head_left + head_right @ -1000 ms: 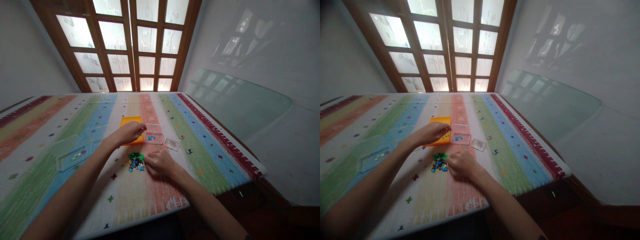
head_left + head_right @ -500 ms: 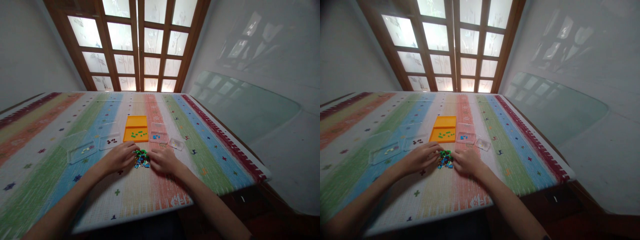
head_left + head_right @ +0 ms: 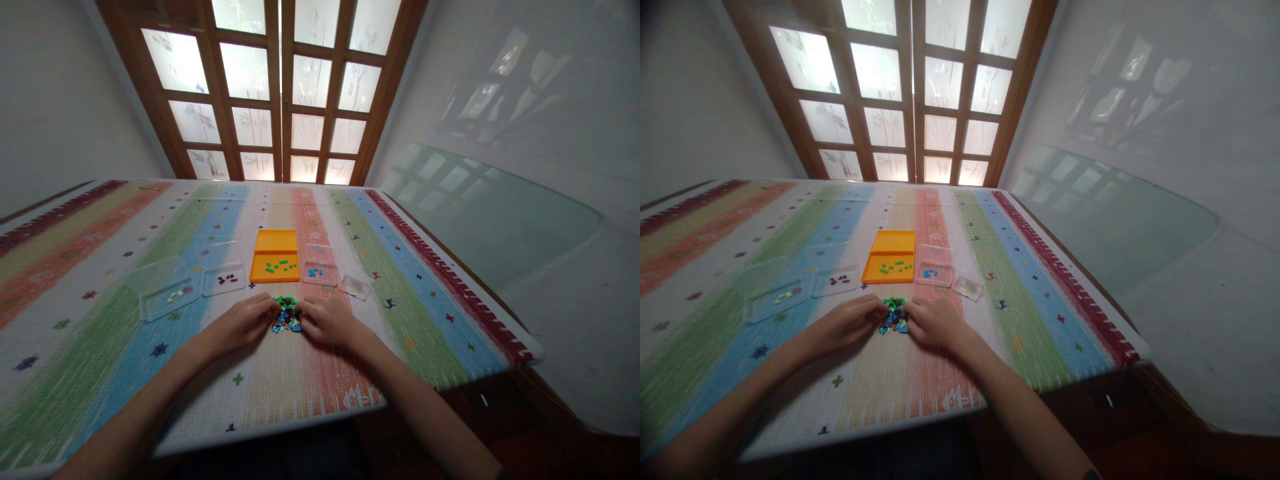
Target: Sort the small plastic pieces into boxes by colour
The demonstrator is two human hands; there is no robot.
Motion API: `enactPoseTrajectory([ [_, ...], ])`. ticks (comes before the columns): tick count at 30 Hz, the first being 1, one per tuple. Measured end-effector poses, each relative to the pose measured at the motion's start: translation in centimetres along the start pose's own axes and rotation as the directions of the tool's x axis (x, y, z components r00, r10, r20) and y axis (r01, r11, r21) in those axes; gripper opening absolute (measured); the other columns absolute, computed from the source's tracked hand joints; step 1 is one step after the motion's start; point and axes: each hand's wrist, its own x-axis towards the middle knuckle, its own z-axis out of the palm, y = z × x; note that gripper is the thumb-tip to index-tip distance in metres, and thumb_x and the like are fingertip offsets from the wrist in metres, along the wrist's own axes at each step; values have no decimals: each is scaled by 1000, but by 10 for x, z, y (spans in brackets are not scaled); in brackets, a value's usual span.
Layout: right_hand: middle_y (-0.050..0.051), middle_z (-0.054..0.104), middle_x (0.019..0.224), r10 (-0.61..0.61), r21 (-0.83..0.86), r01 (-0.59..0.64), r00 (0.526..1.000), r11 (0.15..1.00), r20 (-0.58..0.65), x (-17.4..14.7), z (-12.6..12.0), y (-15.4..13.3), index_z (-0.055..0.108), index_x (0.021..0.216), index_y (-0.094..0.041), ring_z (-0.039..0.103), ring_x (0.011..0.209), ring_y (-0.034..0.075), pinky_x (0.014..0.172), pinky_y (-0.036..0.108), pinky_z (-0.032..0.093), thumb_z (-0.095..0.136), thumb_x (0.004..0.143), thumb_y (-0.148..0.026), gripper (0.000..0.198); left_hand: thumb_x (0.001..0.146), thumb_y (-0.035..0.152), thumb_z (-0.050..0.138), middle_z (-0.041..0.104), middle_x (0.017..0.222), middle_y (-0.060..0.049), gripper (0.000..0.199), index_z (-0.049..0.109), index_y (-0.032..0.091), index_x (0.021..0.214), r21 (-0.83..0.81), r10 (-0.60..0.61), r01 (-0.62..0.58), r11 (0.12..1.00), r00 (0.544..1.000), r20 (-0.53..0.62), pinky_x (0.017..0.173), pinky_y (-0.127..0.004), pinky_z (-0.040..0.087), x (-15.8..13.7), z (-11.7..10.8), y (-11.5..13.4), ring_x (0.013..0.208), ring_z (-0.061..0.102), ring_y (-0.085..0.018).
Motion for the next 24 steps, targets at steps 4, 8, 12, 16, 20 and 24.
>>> enactPoseTrajectory([
  [4, 6, 70, 87, 26, -19, -27, 1000, 999, -17, 0, -2, 1, 68, 92, -17, 51, 65, 14, 60, 31, 21, 56, 94, -22, 13, 97, 17, 46, 63, 91, -4, 17, 63, 19, 102, 8, -7, 7, 1000, 1000, -5, 73, -28, 49, 1, -4, 3, 80, 60, -17],
  [8, 4, 70, 87, -2, -8, 2, 1000, 1000, -14, 0, -2, 1, 69, 97, -17, 49, 63, 13, 59, 31, 20, 57, 94, -23, 14, 97, 16, 47, 64, 95, -6, 18, 64, 20, 103, 19, 8, -8, 1000, 1000, 17, 76, -29, 51, 1, -3, 2, 86, 62, -18],
  [12, 6, 71, 89, 17, 15, -16, 999, 1000, -35, 0, -3, 2, 71, 98, -17, 52, 67, 14, 59, 30, 23, 58, 93, -22, 15, 97, 16, 47, 64, 98, -7, 18, 65, 19, 100, 33, 18, -20, 999, 999, 45, 79, -30, 51, 0, -1, 1, 90, 62, -19],
  [16, 5, 73, 99, -77, 128, 83, 996, 988, -52, 0, -5, -3, 72, 115, -20, 59, 75, 15, 63, 28, 32, 55, 94, -19, 27, 96, 16, 47, 64, 98, -7, 17, 63, 19, 96, 15, 13, -13, 1000, 999, 41, 80, -31, 51, -1, 0, 2, 89, 62, -19],
  [20, 6, 73, 107, -130, 135, 130, 991, 982, -8, 2, -4, -10, 73, 112, -20, 59, 77, 14, 62, 27, 34, 54, 97, -20, 24, 96, 18, 48, 65, 96, -7, 15, 63, 19, 92, 27, -1, 0, 1000, 1000, 26, 78, -30, 50, -2, 0, 2, 88, 62, -19],
  [24, 6, 72, 98, -90, 92, 90, 996, 992, -4, 2, -2, -9, 73, 99, -17, 56, 71, 14, 59, 28, 32, 57, 96, -21, 17, 96, 19, 49, 65, 95, -6, 15, 64, 19, 93, 49, -16, 15, 999, 999, 29, 77, -30, 49, -4, 0, 2, 88, 62, -19],
])
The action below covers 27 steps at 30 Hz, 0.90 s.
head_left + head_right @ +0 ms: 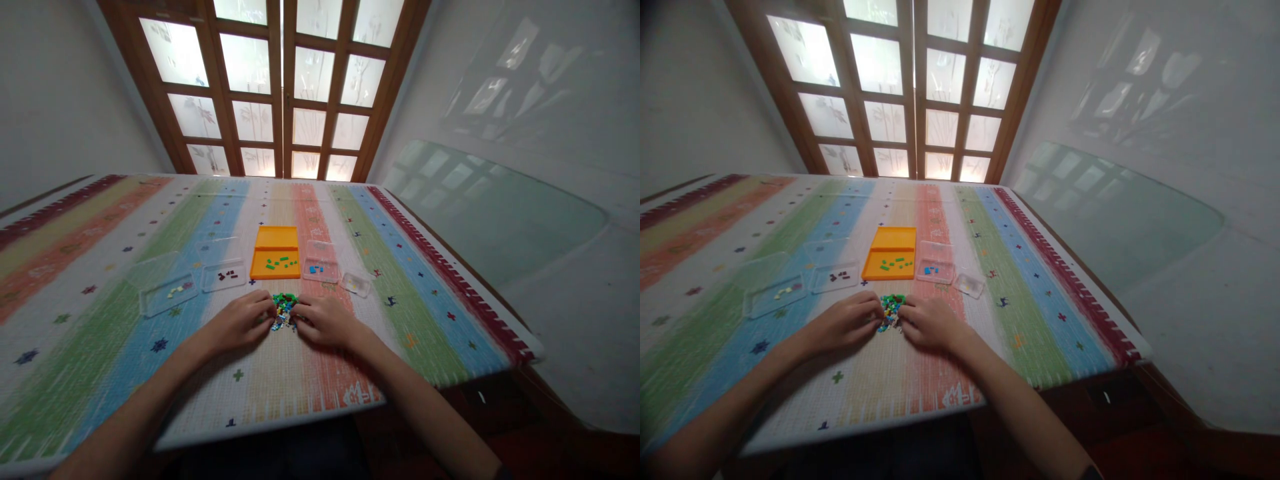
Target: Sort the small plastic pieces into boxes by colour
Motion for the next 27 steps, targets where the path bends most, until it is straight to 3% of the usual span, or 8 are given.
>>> enactPoseTrajectory([
  [5, 6, 71, 105, -64, 63, 68, 996, 996, -69, 2, 3, -2, 71, 121, -22, 59, 77, 15, 62, 27, 34, 55, 98, -22, 28, 99, 28, 51, 63, 90, -5, 18, 64, 19, 91, 20, -27, 27, 999, 999, -23, 73, -30, 47, 0, 2, 1, 82, 60, -19],
  [15, 6, 69, 95, -22, 2, 22, 999, 1000, -39, 3, 5, -1, 72, 96, -18, 54, 70, 14, 59, 29, 28, 56, 98, -25, 18, 95, 23, 51, 62, 88, -5, 15, 63, 18, 87, 32, -56, 56, 998, 998, 6, 73, -30, 45, 1, 2, -3, 80, 59, -19],
  [22, 7, 69, 103, -9, 14, 9, 999, 1000, -54, 10, 9, -8, 71, 116, -19, 56, 76, 15, 61, 29, 28, 53, 100, -25, 25, 96, 23, 49, 62, 90, -7, 19, 65, 17, 90, 48, -61, 60, 997, 998, 14, 75, -31, 47, 1, 4, -5, 82, 60, -20],
  [27, 8, 68, 100, 34, 2, -34, 999, 999, -26, 11, 8, -10, 71, 105, -15, 54, 74, 15, 61, 30, 28, 53, 100, -24, 21, 97, 24, 47, 62, 88, -6, 21, 65, 17, 89, 54, -65, 64, 996, 998, 23, 73, -31, 46, 2, 3, -6, 80, 60, -19],
])
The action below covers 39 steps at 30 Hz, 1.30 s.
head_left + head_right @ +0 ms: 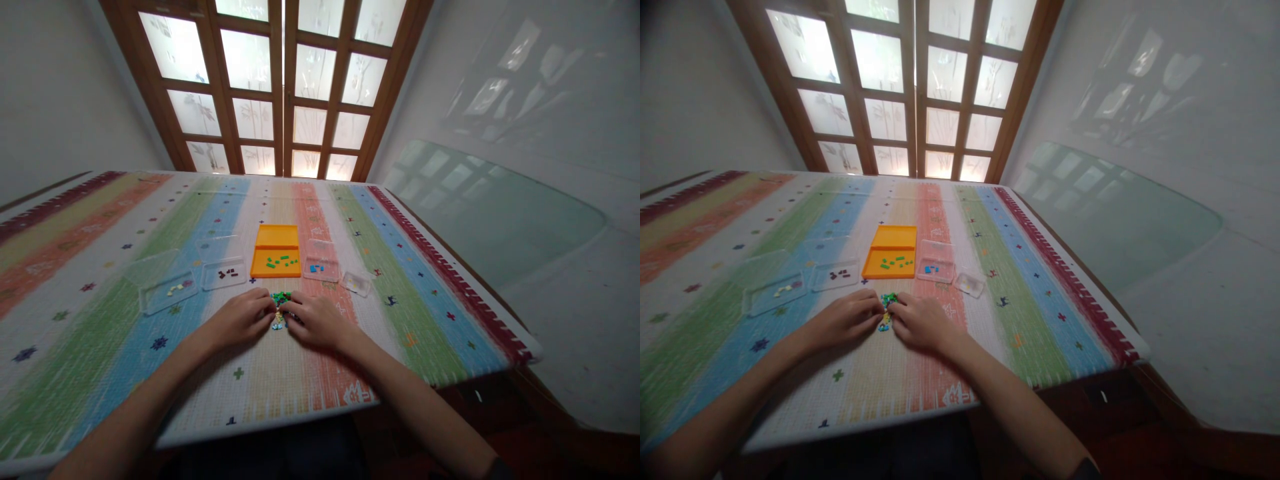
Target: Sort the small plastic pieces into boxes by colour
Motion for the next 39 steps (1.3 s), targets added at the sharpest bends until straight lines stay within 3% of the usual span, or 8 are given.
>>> enactPoseTrajectory([
  [17, 7, 68, 96, 20, 26, -21, 999, 999, 27, 0, -6, 0, 71, 91, -16, 52, 72, 15, 59, 30, 27, 58, 94, -19, 14, 96, 22, 50, 63, 92, -6, 18, 67, 18, 92, -68, 67, -65, 996, 998, 17, 77, -31, 48, 0, 2, 0, 84, 61, -19],
  [24, 7, 67, 103, -19, 67, 17, 1000, 998, 23, 0, -2, 0, 71, 110, -18, 54, 76, 16, 62, 28, 30, 57, 97, -21, 20, 99, 26, 50, 64, 93, -7, 20, 67, 18, 92, -81, 54, -51, 995, 998, 34, 79, -32, 50, 0, 2, -1, 86, 62, -19],
  [33, 7, 67, 99, 22, 91, -27, 998, 995, 52, 3, -5, -1, 71, 93, -17, 52, 74, 15, 60, 29, 28, 58, 94, -21, 14, 96, 21, 48, 65, 95, -7, 20, 68, 19, 94, -89, 79, -76, 993, 996, 39, 78, -32, 50, 0, -2, 0, 87, 62, -19],
  [39, 6, 67, 101, 22, 115, -29, 998, 993, 65, 3, -6, -2, 73, 106, -18, 53, 78, 15, 62, 29, 29, 58, 95, -20, 19, 93, 19, 48, 63, 91, -6, 20, 68, 19, 93, -78, 65, -62, 995, 997, 33, 76, -32, 49, -1, -2, 0, 84, 61, -19],
])
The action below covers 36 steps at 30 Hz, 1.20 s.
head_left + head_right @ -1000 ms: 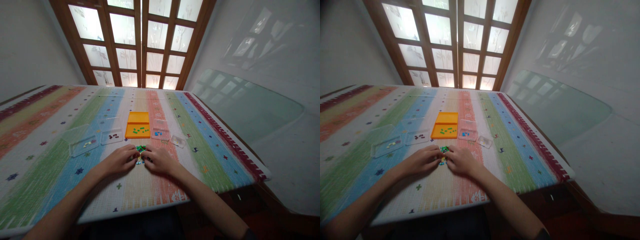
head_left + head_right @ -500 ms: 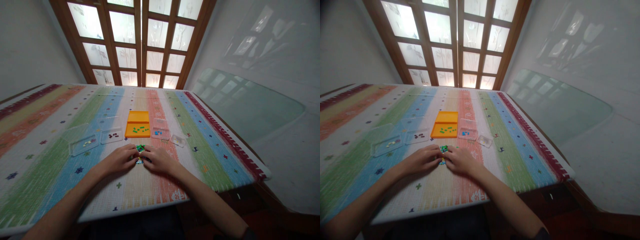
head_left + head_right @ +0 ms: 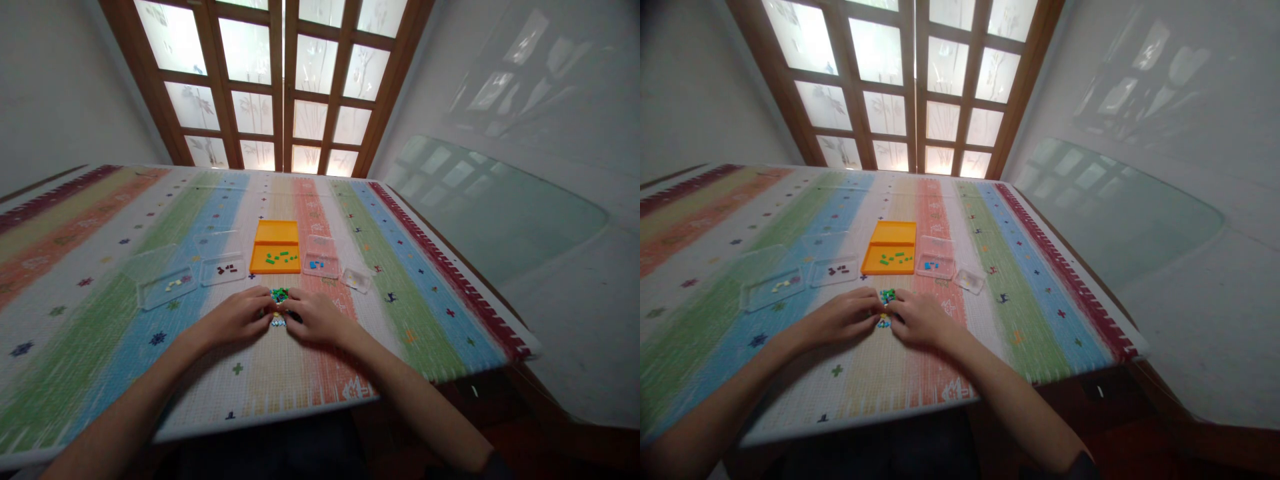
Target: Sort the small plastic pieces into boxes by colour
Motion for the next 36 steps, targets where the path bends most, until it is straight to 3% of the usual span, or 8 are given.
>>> enactPoseTrajectory([
  [7, 4, 65, 96, 11, 35, -12, 1000, 999, 26, 3, -3, 0, 75, 95, -19, 51, 74, 14, 61, 28, 29, 61, 95, -19, 14, 95, 26, 50, 63, 90, -6, 19, 66, 19, 91, 15, -38, 38, 999, 999, 10, 75, -31, 48, 0, 1, -3, 83, 61, -18],
  [24, 8, 67, 101, 61, 96, -60, 998, 994, -15, 5, -2, 8, 66, 102, -16, 59, 84, 18, 72, 29, 41, 57, 102, -20, 10, 95, 26, 49, 64, 89, -6, 18, 65, 18, 89, -9, -70, 70, 997, 997, 15, 75, -31, 49, -1, -4, -1, 82, 61, -19],
  [29, 7, 70, 99, 46, 176, -40, 998, 984, -32, 5, -1, 7, 65, 102, -17, 61, 87, 18, 75, 28, 43, 58, 100, -18, 7, 96, 26, 50, 64, 90, -6, 19, 67, 19, 90, -6, -60, 60, 998, 998, 22, 76, -31, 49, -1, -4, -1, 83, 62, -18],
  [36, 7, 71, 100, -22, 148, 28, 999, 989, -41, 3, 4, 9, 67, 97, -18, 61, 85, 16, 73, 27, 41, 59, 94, -12, 11, 97, 29, 50, 64, 90, -6, 21, 67, 19, 90, -11, -54, 54, 998, 998, 11, 76, -30, 48, -2, -5, -2, 82, 61, -18],
])
